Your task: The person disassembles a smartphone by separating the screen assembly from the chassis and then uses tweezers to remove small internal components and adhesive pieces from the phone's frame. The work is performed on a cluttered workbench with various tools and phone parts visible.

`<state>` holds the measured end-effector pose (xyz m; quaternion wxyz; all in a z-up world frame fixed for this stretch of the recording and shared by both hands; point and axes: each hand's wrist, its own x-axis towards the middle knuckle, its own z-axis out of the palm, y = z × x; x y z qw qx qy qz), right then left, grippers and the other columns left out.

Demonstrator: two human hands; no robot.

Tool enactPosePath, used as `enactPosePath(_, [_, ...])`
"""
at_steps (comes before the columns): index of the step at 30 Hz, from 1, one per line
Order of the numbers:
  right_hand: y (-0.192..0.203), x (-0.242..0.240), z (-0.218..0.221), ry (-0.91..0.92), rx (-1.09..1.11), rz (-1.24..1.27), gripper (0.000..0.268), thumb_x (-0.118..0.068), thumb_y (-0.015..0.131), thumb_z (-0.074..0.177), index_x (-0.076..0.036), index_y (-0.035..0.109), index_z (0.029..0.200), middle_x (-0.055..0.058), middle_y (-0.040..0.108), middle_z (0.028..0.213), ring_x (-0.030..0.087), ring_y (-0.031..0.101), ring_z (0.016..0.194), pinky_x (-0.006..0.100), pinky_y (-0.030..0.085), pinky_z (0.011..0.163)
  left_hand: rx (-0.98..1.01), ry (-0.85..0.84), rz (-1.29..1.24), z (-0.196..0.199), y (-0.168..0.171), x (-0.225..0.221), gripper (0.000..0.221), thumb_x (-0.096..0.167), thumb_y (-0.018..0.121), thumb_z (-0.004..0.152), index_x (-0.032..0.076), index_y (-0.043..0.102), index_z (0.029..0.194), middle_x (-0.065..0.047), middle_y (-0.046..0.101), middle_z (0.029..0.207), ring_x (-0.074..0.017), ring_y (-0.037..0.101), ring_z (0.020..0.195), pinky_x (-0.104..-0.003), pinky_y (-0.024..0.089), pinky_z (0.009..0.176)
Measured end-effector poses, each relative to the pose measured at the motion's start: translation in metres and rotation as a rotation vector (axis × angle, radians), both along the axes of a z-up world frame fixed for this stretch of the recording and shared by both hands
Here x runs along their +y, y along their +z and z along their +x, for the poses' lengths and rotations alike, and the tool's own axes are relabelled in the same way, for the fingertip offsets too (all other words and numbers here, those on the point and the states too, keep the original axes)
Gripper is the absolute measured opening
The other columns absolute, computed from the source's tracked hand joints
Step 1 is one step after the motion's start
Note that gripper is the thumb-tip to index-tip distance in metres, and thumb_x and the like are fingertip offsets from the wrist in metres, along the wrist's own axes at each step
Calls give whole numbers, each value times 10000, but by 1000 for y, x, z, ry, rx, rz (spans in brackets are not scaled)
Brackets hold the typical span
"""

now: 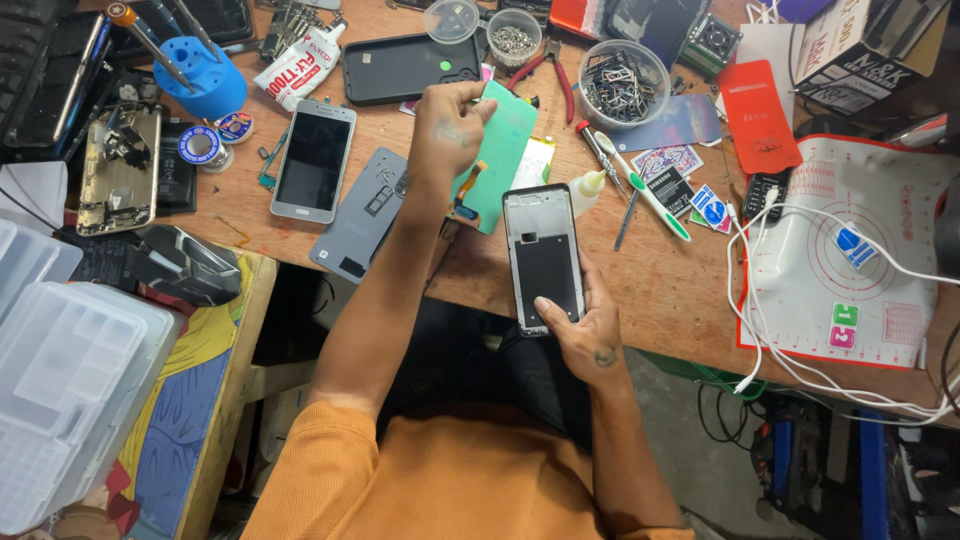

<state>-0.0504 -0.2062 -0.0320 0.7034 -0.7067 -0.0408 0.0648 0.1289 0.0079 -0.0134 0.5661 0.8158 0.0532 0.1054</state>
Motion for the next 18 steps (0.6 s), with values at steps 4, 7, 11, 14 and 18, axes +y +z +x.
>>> enactPosePath(4, [0,-5,-5,18,-34,4,693,-13,684,881,67,399,1507,151,608,1370,179,593,1254,312,470,1091,154,-25,-118,15,-16,-12,214,147,685,918,54,771,1090,-86,718,688,-136,690,537,-336,572,509])
enactPosePath(7, [-1,-8,-8,17,10,43,710,-27,688,871,67,387,1507,153,612,1359,184,603,1240,318,488,1069,87,-37,-63,24,-25,-18,206,142,695,921,51,782,1084,-108,746,707,-149,712,547,-332,579,531])
enactPosePath(11, [-5,-12,-9,26,32,58,702,-31,699,869,74,409,1500,151,622,1337,181,607,1223,319,490,1062,131,-12,-29,32,-33,-25,213,130,695,904,36,770,1080,-136,768,785,-198,748,604,-364,611,575])
enactPosePath(14, [-8,-14,-7,42,75,94,706,-38,707,864,68,415,1498,143,639,1299,177,622,1182,319,506,1028,134,-5,67,39,-38,-26,240,109,698,868,32,757,1087,-161,767,902,-246,767,756,-369,608,685])
enactPosePath(18, [-12,-21,-2,63,82,73,716,-37,717,852,60,423,1498,131,643,1296,162,625,1170,306,504,1013,11,-19,210,42,-49,-22,318,25,636,861,-8,704,1170,-226,750,1014,-343,743,951,-390,572,845])
